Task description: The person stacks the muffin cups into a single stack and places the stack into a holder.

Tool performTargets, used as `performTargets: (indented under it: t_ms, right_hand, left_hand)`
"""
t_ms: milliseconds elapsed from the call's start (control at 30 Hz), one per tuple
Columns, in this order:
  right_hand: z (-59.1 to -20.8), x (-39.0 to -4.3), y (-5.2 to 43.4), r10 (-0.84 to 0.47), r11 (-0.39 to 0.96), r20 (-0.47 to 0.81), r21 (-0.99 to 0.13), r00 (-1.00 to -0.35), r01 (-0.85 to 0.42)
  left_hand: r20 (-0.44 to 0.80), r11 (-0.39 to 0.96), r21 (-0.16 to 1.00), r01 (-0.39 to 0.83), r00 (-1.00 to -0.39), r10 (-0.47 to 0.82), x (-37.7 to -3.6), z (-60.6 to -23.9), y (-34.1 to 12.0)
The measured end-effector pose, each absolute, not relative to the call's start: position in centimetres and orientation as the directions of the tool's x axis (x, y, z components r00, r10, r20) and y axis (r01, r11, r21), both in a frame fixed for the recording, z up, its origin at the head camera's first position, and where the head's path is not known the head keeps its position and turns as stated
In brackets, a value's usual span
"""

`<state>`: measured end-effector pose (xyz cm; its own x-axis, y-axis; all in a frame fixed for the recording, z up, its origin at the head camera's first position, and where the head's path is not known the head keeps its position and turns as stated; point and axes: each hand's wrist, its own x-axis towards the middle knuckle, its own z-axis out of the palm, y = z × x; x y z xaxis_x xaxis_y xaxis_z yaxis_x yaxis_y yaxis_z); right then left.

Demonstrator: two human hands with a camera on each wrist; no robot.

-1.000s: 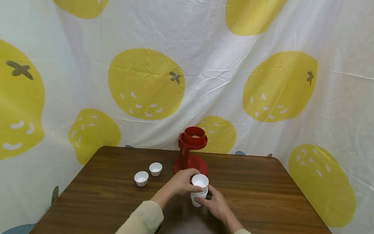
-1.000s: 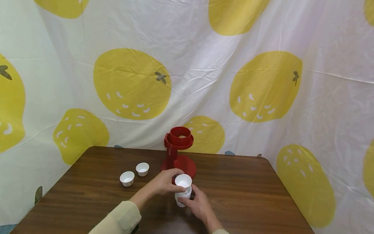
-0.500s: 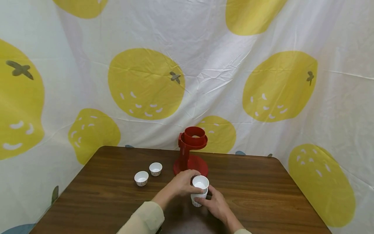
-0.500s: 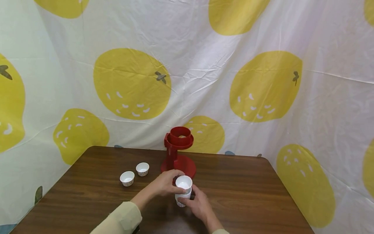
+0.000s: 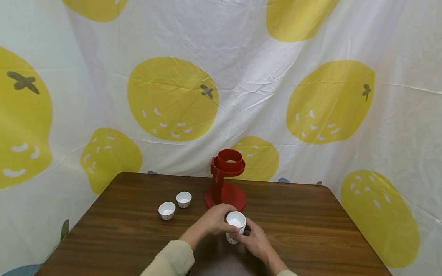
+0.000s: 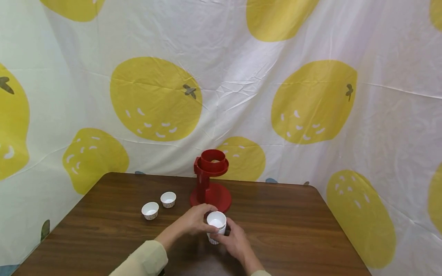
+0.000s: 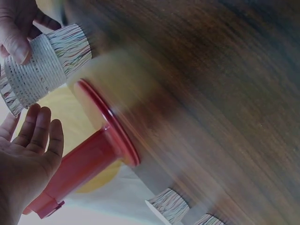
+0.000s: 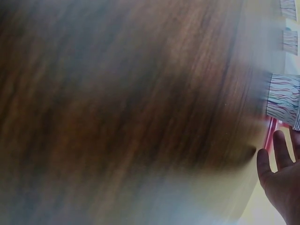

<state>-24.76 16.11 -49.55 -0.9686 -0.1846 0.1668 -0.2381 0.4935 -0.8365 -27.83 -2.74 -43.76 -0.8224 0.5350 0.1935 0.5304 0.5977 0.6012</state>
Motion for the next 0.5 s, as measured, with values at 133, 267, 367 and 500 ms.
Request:
performTargets:
  t_ms: [133,267,367,500]
  right_hand:
    - [-49.51,-24.66,16.02,-0.181,0.505,0.181,-0.826,-0.967,-0.249]
    - [-49.45,-24.52,15.96,-0.188,0.512,0.184,-0.82,-0.965,-0.256]
    - [-49.47,-24.58,16.0,-0.19,0.512,0.185,-0.819,-0.964,-0.259]
    - [-49.53,-24.7,16.08,-0.192,0.509,0.183,-0.821,-0.964,-0.257]
  left_hand:
    - [0.2,0.595,0.594,0.541,-0.816,0.542,-27.66,-43.97,-2.71]
    - [0.202,0.598,0.585,0.548,-0.813,0.546,-27.55,-44.18,-2.67]
    - [0.208,0.598,0.575,0.558,-0.807,0.553,-27.57,-44.3,-2.64]
    - [0.226,0.585,0.565,0.582,-0.791,0.569,-27.61,-44.42,-2.65]
